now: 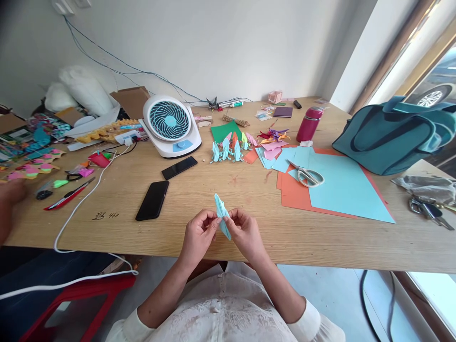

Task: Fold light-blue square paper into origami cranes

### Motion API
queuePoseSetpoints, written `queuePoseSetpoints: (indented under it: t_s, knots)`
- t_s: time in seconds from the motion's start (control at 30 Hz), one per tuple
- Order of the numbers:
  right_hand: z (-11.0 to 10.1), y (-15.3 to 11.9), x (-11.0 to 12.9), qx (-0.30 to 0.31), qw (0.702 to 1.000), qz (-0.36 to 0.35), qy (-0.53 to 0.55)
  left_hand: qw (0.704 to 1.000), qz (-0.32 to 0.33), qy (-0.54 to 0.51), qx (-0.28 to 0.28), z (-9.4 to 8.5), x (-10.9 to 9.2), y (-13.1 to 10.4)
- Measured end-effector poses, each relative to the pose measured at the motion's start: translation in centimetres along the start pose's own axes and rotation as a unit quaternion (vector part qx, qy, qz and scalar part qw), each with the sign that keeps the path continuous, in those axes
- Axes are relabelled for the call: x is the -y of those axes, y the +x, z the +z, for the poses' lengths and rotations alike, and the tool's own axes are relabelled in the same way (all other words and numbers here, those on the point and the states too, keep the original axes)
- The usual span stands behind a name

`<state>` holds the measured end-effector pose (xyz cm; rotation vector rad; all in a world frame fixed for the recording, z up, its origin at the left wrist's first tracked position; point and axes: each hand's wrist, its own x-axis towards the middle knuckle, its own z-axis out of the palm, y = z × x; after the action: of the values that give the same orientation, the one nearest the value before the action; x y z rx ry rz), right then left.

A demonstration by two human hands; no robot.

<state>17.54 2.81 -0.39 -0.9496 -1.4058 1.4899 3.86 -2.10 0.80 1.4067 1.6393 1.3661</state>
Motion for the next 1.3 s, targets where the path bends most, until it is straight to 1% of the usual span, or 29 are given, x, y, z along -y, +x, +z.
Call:
queuePoseSetpoints:
  t_s: [0.1,0.17,0.27,0.33,0.43,0.5,0.6,0.73,0.8,0.9,1.0,1.07,1.13,1.17,1.2,1.23,1.27,1.3]
  knots:
    - [0.1,0.1,0.3,0.016,1.0,0.006,0.021,0.999,0.028,0.031,-0.01,-0.3,-0.2,0.0]
    - [0.0,0.2,0.5,0.031,0.998,0.019,0.045,0.999,0.038,0.033,-0.015,-0.2,-0.2,-0.1]
    - [-0.2,0.3,0.5,0.042,0.998,0.024,0.04,0.999,0.032,0.008,-0.015,0.1,-0.2,-0.3]
    - [-0.3,0.3,0.5,0.039,0.999,0.011,0.018,1.0,0.029,-0.007,0.001,0.1,-0.2,-0.3]
    - [-0.2,0.2,0.4,0.034,0.999,-0.008,-0.006,0.999,0.028,-0.006,0.026,-0.5,-0.5,0.1]
    - [-0.1,0.2,0.5,0.035,0.999,-0.005,-0.007,0.999,0.023,-0.007,0.033,-1.0,-0.6,0.3]
    - [-0.2,0.3,0.7,0.056,0.998,0.016,0.017,0.999,0.012,-0.029,0.029,-1.1,-0.5,0.6]
    - [-1.1,0.5,0.8,0.095,0.995,0.023,0.037,0.997,0.0,-0.07,0.014,-0.2,-0.5,0.4]
    - [-1.6,0.5,0.7,0.093,0.995,0.015,0.017,0.996,-0.009,-0.084,0.015,0.3,-0.6,0.3]
    - [-2.0,0.5,0.3,0.064,0.997,-0.013,-0.051,0.994,-0.031,-0.094,0.048,0.8,-0.7,0.4]
    - [-2.3,0.6,0.2,0.058,0.991,-0.039,-0.113,0.994,-0.035,-0.084,0.064,1.1,-0.2,1.0]
    - [-2.6,1.0,0.5,0.063,0.986,-0.034,-0.152,0.994,-0.035,-0.075,0.069,1.2,0.4,1.6]
    - [-3.2,1.6,1.0,0.076,0.975,-0.02,-0.207,0.993,-0.035,-0.05,0.099,0.9,1.0,1.8]
    - [-3.5,1.9,1.3,0.09,0.967,-0.015,-0.236,0.993,-0.027,-0.021,0.112,0.6,1.1,1.6]
    - [-3.7,2.2,1.5,0.106,0.959,-0.01,-0.265,0.993,-0.007,0.021,0.114,0.2,1.1,1.4]
    - [-4.0,2.5,1.7,0.116,0.949,-0.003,-0.294,0.993,0.025,0.074,0.094,-0.3,1.0,1.0]
    - [-4.2,2.7,1.9,0.125,0.939,0.003,-0.321,0.987,0.073,0.133,0.058,-0.8,0.9,0.6]
    - [-4.4,2.8,2.0,0.131,0.929,0.009,-0.346,0.975,0.129,0.177,0.034,-1.2,0.6,0.1]
